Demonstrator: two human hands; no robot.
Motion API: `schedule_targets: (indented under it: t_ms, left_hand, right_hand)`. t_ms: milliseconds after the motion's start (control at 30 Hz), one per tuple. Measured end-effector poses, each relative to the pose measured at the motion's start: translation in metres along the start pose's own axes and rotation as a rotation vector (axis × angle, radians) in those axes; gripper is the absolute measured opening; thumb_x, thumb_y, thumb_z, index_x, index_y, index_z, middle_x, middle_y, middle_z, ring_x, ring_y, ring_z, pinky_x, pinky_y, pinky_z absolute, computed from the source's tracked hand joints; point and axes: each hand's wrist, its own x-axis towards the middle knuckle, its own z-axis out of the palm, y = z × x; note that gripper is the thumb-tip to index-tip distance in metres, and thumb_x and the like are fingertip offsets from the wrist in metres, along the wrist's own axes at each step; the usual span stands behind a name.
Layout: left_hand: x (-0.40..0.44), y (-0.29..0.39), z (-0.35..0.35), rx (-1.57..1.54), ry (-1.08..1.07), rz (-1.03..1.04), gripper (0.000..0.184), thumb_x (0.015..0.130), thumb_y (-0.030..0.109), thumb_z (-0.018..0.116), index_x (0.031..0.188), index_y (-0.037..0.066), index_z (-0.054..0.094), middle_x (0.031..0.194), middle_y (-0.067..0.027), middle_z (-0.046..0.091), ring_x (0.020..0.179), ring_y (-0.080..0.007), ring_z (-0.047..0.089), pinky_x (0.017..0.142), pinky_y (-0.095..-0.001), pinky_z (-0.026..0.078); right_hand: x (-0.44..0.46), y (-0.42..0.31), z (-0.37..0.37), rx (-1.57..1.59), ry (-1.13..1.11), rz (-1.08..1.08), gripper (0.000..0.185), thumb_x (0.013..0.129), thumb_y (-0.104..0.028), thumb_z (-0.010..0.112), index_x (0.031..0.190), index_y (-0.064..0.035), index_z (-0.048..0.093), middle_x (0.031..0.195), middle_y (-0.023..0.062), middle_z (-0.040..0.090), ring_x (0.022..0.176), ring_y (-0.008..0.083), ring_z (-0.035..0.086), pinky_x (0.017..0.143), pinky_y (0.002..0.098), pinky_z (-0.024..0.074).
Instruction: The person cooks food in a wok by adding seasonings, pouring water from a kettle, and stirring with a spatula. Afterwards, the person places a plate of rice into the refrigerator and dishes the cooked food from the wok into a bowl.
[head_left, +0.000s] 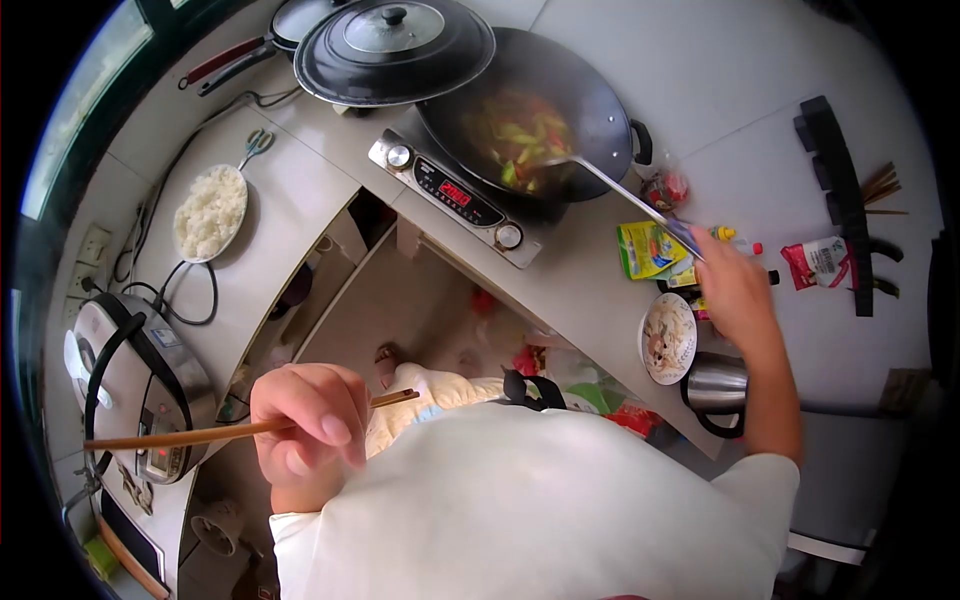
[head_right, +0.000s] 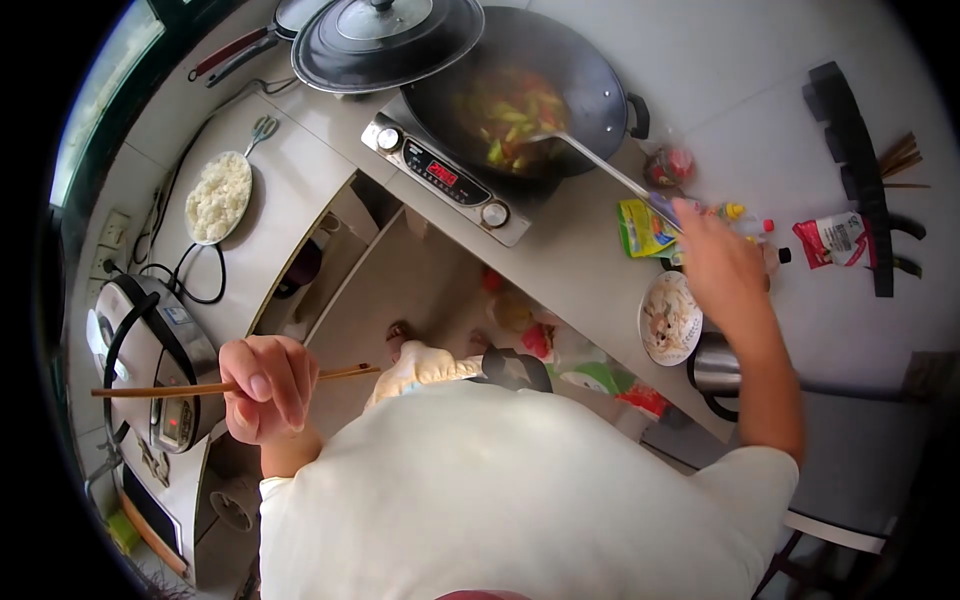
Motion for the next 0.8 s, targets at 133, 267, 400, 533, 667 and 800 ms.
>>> schedule_targets:
  t_ms: [133,267,400,533,667,800]
  left_hand:
    - [-0.002,-0.003,-0.005,-0.037,0.018,-0.014,0.025,0.081,0.024,0.063,0.086,0.001,0.060,0.059,-0.0076,0.057,0.044,-0.0125,0.049,0.042,-0.0213,0.035]
    - [-0.005,0.002,-0.009,0.020,0.031,0.013,0.025,0.080,0.024,0.062,0.086,0.001,0.057,0.060,-0.0073,0.056,0.044,-0.0121,0.048,0.042,-0.0211,0.035]
    - [-0.016,0.005,-0.017,0.042,0.137,0.002,0.022,0.081,0.022,0.059,0.086,0.001,0.056,0.059,-0.0068,0.054,0.043,-0.0116,0.046,0.042,-0.0215,0.034]
    - [-0.020,0.010,-0.025,0.107,0.123,0.015,0.020,0.086,0.024,0.053,0.090,0.004,0.052,0.061,-0.0045,0.051,0.047,-0.0096,0.041,0.042,-0.0205,0.030]
    - [-0.023,0.014,-0.026,0.114,0.248,0.014,0.021,0.083,0.022,0.054,0.087,0.002,0.052,0.059,-0.0061,0.052,0.047,-0.0102,0.043,0.044,-0.0219,0.032]
    - [-0.019,0.016,-0.028,0.111,0.225,-0.015,0.021,0.085,0.022,0.053,0.087,0.002,0.051,0.059,-0.0063,0.051,0.049,-0.0103,0.041,0.044,-0.0217,0.031]
  right_hand:
    - [0.065,-0.012,0.065,-0.058,-0.122,0.117,0.022,0.085,-0.012,0.048,0.106,-0.0051,0.051,0.097,0.0154,0.057,0.085,0.0350,0.056,0.072,0.0423,0.0461]
    - [0.089,0.016,0.074,0.172,-0.031,0.180,0.024,0.086,-0.018,0.048,0.104,-0.0035,0.054,0.090,0.0179,0.060,0.079,0.0389,0.056,0.072,0.0472,0.0444]
    - [0.091,0.084,0.095,0.532,-0.117,0.395,0.026,0.087,-0.021,0.045,0.106,-0.0061,0.054,0.075,0.0113,0.059,0.062,0.0253,0.056,0.059,0.0345,0.0468]
    - [0.099,0.085,0.115,1.004,-0.402,0.797,0.020,0.091,-0.026,0.040,0.098,-0.0110,0.052,0.064,-0.0016,0.047,0.044,0.0060,0.039,0.036,0.0228,0.0339]
    - [0.109,0.049,0.121,1.388,-0.669,0.803,0.023,0.091,-0.028,0.044,0.097,-0.0079,0.052,0.063,-0.0019,0.049,0.043,0.0031,0.037,0.035,0.0189,0.0297]
    - [0.106,0.019,0.108,1.451,-0.671,0.717,0.023,0.091,-0.028,0.046,0.098,-0.0070,0.053,0.063,-0.0023,0.049,0.043,0.0025,0.037,0.036,0.0187,0.0295]
